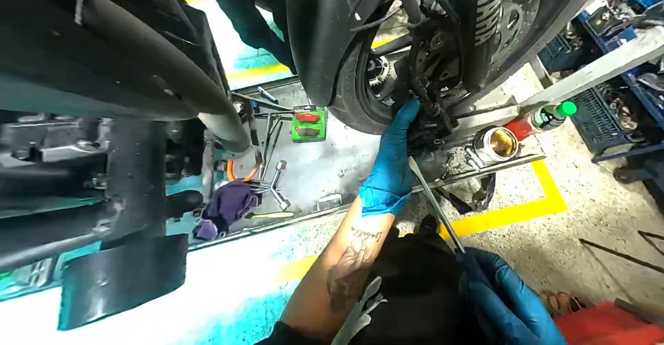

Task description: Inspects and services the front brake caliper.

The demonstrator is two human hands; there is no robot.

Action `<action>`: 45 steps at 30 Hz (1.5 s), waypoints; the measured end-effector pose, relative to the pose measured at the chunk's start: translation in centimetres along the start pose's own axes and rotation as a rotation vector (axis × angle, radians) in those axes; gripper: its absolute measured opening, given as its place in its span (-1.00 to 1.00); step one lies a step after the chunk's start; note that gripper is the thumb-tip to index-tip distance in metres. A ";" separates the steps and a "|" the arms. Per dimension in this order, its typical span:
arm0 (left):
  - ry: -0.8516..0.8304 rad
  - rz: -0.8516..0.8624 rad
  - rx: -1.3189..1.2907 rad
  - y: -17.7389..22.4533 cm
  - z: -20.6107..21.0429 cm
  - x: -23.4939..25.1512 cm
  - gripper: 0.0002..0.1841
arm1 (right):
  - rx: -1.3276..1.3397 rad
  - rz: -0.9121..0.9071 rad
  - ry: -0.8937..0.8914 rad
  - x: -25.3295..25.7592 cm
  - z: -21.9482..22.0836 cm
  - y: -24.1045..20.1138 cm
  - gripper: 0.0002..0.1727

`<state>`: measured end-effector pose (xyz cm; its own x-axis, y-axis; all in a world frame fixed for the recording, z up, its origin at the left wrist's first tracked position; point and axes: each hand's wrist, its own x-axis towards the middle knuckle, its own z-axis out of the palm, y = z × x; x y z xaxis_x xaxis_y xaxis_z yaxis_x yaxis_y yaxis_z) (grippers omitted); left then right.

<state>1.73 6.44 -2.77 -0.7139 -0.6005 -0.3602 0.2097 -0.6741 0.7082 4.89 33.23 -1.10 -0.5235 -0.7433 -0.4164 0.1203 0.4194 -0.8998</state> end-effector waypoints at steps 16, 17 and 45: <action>0.084 0.196 -0.080 -2.8 2.5 0.7 -0.74 | -0.789 -0.449 0.537 2.5 -0.4 3.2 -0.55; 0.076 0.192 -0.088 -2.8 2.4 0.8 -0.74 | -0.822 -0.469 0.554 2.8 -0.6 3.4 -0.57; -0.173 0.235 -0.256 -4.0 2.3 1.8 -0.71 | -0.412 -0.199 0.376 2.1 -0.8 2.8 -0.55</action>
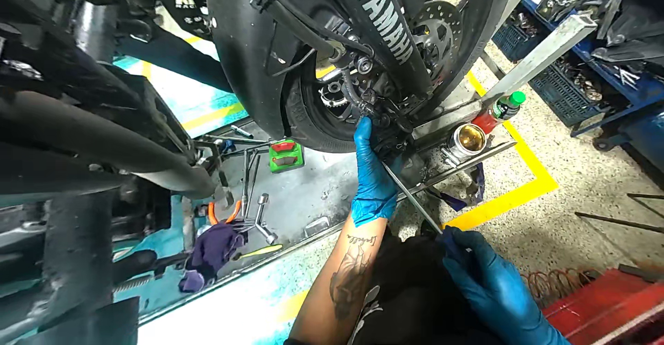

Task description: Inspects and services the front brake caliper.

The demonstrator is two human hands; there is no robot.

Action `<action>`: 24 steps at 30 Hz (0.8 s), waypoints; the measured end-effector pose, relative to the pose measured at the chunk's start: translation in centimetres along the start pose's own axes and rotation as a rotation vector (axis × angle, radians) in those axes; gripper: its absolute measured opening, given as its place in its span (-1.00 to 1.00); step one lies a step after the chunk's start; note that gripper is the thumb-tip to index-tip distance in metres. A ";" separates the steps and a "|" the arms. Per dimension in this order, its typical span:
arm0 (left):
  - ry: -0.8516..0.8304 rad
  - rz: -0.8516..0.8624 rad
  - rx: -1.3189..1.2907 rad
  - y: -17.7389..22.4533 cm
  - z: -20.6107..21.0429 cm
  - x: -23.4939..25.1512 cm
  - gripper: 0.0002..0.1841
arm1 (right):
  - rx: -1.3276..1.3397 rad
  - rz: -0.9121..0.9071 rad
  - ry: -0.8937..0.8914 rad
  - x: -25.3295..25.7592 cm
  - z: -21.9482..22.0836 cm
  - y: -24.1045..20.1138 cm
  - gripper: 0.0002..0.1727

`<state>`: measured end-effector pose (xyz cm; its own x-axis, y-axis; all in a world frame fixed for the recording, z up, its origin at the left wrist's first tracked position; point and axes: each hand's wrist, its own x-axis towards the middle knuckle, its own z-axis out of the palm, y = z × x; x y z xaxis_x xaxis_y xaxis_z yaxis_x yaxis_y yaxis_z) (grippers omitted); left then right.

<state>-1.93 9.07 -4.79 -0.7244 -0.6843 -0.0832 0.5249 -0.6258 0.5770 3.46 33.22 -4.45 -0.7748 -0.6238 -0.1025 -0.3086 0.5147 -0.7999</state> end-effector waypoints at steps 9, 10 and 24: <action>-0.017 -0.010 -0.065 -0.2 0.0 0.3 -0.71 | 0.956 0.558 -0.468 0.4 -3.9 -3.1 -0.69; -0.010 -0.010 -0.065 -0.3 0.1 0.3 -0.72 | 0.974 0.579 -0.472 0.3 -4.0 -3.1 -0.70; -0.044 0.036 0.066 -0.6 1.0 -0.8 -0.66 | 0.159 0.070 -0.010 -0.6 0.0 -0.1 -0.53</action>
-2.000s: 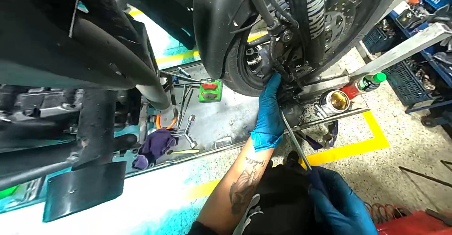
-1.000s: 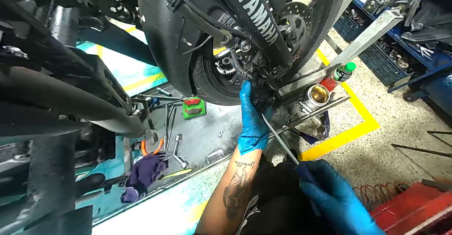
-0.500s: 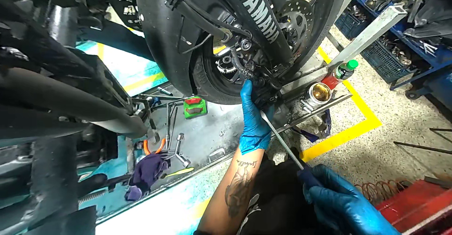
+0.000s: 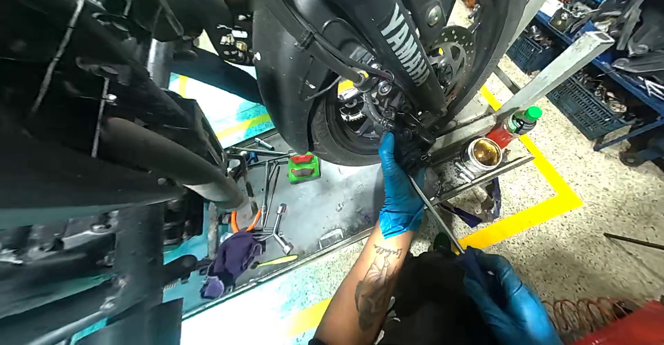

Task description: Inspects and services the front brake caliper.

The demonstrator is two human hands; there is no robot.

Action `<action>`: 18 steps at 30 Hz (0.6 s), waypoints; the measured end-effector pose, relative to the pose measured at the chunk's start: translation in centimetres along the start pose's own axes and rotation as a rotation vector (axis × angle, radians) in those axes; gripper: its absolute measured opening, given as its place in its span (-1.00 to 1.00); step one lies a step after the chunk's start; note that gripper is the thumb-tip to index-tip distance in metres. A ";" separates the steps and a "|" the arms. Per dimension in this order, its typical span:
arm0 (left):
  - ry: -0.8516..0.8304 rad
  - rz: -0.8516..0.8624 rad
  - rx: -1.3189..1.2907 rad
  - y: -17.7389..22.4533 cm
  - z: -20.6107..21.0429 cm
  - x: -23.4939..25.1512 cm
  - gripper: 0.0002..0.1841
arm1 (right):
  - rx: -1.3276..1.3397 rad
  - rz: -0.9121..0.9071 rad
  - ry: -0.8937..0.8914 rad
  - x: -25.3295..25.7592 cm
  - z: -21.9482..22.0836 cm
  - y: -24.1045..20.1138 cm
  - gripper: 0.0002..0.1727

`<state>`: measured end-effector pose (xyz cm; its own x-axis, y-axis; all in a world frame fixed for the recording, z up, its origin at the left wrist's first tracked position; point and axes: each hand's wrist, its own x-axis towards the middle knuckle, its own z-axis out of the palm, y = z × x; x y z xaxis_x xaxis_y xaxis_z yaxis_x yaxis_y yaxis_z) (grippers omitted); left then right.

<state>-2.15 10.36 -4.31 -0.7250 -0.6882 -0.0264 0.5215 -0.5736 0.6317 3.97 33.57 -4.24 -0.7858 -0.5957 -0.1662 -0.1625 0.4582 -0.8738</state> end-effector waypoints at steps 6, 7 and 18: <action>0.001 -0.007 -0.088 -1.4 -1.4 1.0 -0.59 | 0.601 0.264 -0.236 -0.1 -1.7 -1.7 -0.68; 0.003 -0.010 -0.056 -1.6 -1.6 0.7 -0.55 | 0.654 0.280 -0.265 -0.1 -1.9 -1.7 -0.70; 0.104 0.010 0.090 -0.9 2.0 -1.1 -0.60 | 0.152 0.012 0.093 -1.6 0.1 -0.1 -0.55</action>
<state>-2.71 12.54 -3.32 -0.6669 -0.7388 -0.0972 0.4827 -0.5277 0.6990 5.32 34.35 -3.91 -0.8398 -0.5244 -0.1402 -0.0664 0.3555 -0.9323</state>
